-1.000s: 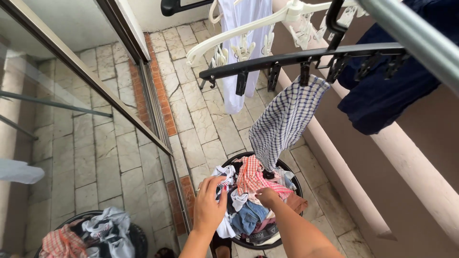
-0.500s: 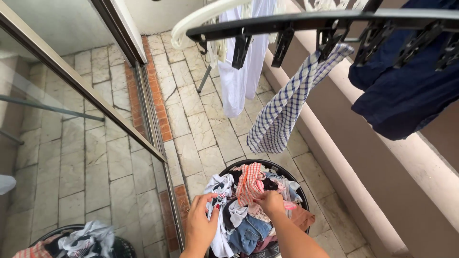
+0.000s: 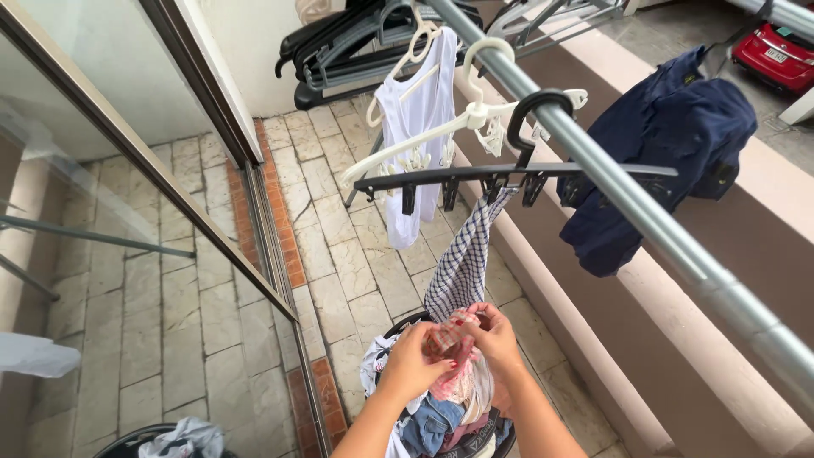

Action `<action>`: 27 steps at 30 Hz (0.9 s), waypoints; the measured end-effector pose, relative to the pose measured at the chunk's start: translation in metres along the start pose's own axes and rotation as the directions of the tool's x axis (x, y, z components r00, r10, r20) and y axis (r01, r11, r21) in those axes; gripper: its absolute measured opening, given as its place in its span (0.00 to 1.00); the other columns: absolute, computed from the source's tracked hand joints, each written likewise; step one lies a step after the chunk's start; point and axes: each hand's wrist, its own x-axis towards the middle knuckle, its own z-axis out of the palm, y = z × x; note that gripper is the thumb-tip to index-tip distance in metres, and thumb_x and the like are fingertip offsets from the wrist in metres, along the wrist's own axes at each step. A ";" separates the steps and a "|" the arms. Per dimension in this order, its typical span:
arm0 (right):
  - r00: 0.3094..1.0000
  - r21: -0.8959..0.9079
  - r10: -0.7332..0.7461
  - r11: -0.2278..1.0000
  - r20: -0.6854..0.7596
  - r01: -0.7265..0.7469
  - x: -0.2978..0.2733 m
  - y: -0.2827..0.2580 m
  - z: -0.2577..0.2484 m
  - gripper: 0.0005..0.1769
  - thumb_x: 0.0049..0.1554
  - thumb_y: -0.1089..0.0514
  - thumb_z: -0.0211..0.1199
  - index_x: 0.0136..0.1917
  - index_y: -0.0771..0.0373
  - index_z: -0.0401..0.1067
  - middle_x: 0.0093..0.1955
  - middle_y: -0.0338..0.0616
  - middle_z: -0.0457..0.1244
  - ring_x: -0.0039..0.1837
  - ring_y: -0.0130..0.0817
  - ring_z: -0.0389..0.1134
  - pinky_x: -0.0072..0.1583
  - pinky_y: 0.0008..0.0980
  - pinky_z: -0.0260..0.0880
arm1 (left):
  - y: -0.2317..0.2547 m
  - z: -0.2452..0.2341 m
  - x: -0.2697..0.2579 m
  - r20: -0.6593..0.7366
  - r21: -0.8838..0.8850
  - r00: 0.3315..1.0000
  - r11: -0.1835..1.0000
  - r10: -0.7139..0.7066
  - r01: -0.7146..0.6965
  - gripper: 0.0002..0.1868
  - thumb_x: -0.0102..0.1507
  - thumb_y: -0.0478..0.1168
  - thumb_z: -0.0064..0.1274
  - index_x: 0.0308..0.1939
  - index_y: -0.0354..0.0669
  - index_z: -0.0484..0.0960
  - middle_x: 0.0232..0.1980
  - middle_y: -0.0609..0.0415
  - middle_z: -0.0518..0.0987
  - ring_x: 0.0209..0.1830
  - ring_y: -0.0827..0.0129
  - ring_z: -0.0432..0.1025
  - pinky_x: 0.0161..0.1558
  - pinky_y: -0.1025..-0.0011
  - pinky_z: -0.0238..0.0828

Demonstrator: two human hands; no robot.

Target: Hanging washed clothes on a drying rack on a balcony.

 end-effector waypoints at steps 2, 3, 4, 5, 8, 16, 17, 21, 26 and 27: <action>0.993 0.257 0.063 0.962 0.103 -0.088 -0.010 -0.064 0.008 0.16 0.53 0.71 0.62 0.54 0.64 0.68 0.48 0.43 0.70 0.48 0.27 0.72 0.51 0.30 0.75 | 0.035 -0.003 0.010 -0.077 -0.014 0.990 0.992 0.120 -0.122 0.33 0.47 0.35 0.73 0.54 0.42 0.76 0.51 0.46 0.78 0.44 0.59 0.77 0.46 0.66 0.75; 0.992 0.256 0.059 0.963 0.109 -0.086 -0.017 -0.087 0.010 0.16 0.53 0.71 0.62 0.54 0.64 0.68 0.48 0.43 0.70 0.48 0.27 0.72 0.51 0.30 0.75 | 0.038 -0.004 0.015 -0.084 -0.013 0.989 0.992 0.122 -0.124 0.33 0.47 0.35 0.73 0.54 0.42 0.76 0.51 0.46 0.78 0.44 0.59 0.77 0.46 0.66 0.75; 0.986 0.263 0.088 0.957 0.140 -0.123 -0.024 -0.108 0.013 0.17 0.55 0.69 0.59 0.58 0.64 0.67 0.50 0.45 0.70 0.49 0.30 0.73 0.53 0.31 0.75 | 0.041 -0.004 0.021 -0.061 -0.005 0.985 0.987 0.159 -0.160 0.24 0.52 0.34 0.66 0.52 0.41 0.78 0.48 0.47 0.81 0.44 0.59 0.78 0.46 0.66 0.76; 0.978 0.268 0.119 0.950 0.170 -0.162 -0.032 -0.128 0.014 0.19 0.56 0.67 0.57 0.62 0.64 0.67 0.51 0.47 0.70 0.50 0.33 0.73 0.54 0.33 0.75 | 0.043 -0.002 0.025 -0.037 0.002 0.980 0.981 0.194 -0.194 0.16 0.58 0.34 0.59 0.50 0.41 0.80 0.45 0.48 0.84 0.43 0.60 0.80 0.45 0.67 0.76; 0.978 0.317 0.106 0.935 0.178 -0.159 -0.020 -0.150 0.004 0.17 0.60 0.59 0.52 0.60 0.67 0.68 0.52 0.47 0.71 0.52 0.32 0.74 0.56 0.34 0.76 | 0.077 -0.023 0.049 0.057 0.028 0.985 0.986 0.164 -0.166 0.12 0.67 0.42 0.54 0.51 0.44 0.86 0.37 0.46 0.84 0.37 0.55 0.80 0.40 0.63 0.74; 0.994 -0.307 -0.020 0.950 0.103 0.051 -0.036 -0.203 0.021 0.21 0.53 0.57 0.71 0.58 0.65 0.75 0.47 0.42 0.69 0.49 0.25 0.68 0.52 0.25 0.70 | 0.103 -0.048 0.076 0.016 0.005 0.931 0.931 0.365 -0.365 0.12 0.66 0.43 0.54 0.48 0.42 0.86 0.37 0.44 0.84 0.34 0.57 0.80 0.38 0.64 0.74; 0.992 -0.522 -0.070 0.845 0.109 0.117 -0.039 -0.211 0.029 0.28 0.45 0.57 0.77 0.59 0.62 0.75 0.44 0.40 0.69 0.46 0.25 0.69 0.49 0.27 0.71 | 0.118 -0.057 0.070 0.087 0.004 0.963 0.967 0.255 -0.256 0.12 0.66 0.43 0.53 0.48 0.42 0.85 0.34 0.44 0.84 0.31 0.58 0.80 0.37 0.64 0.73; 0.978 -0.697 -0.196 0.692 0.066 0.186 -0.019 -0.200 0.028 0.23 0.47 0.52 0.81 0.53 0.65 0.81 0.49 0.41 0.62 0.44 0.27 0.66 0.47 0.29 0.71 | 0.153 -0.081 0.055 0.119 0.005 0.920 0.927 0.372 -0.375 0.10 0.63 0.40 0.54 0.44 0.40 0.84 0.33 0.45 0.84 0.30 0.58 0.80 0.37 0.62 0.75; 0.976 -0.083 -0.111 0.988 0.186 0.129 -0.003 -0.204 0.025 0.10 0.60 0.59 0.62 0.49 0.67 0.79 0.43 0.33 0.72 0.44 0.17 0.69 0.50 0.23 0.70 | 0.217 -0.115 0.036 -0.071 0.451 0.715 0.661 0.696 -0.600 0.15 0.57 0.45 0.62 0.45 0.43 0.84 0.47 0.46 0.82 0.50 0.54 0.75 0.51 0.60 0.73; 0.976 -0.085 -0.114 0.988 0.185 0.131 -0.002 -0.207 0.027 0.10 0.60 0.59 0.62 0.49 0.67 0.79 0.43 0.33 0.72 0.44 0.17 0.69 0.50 0.23 0.70 | 0.228 -0.117 0.042 -0.071 0.450 0.712 0.660 0.698 -0.602 0.15 0.57 0.45 0.62 0.45 0.43 0.84 0.47 0.46 0.82 0.50 0.54 0.75 0.51 0.60 0.73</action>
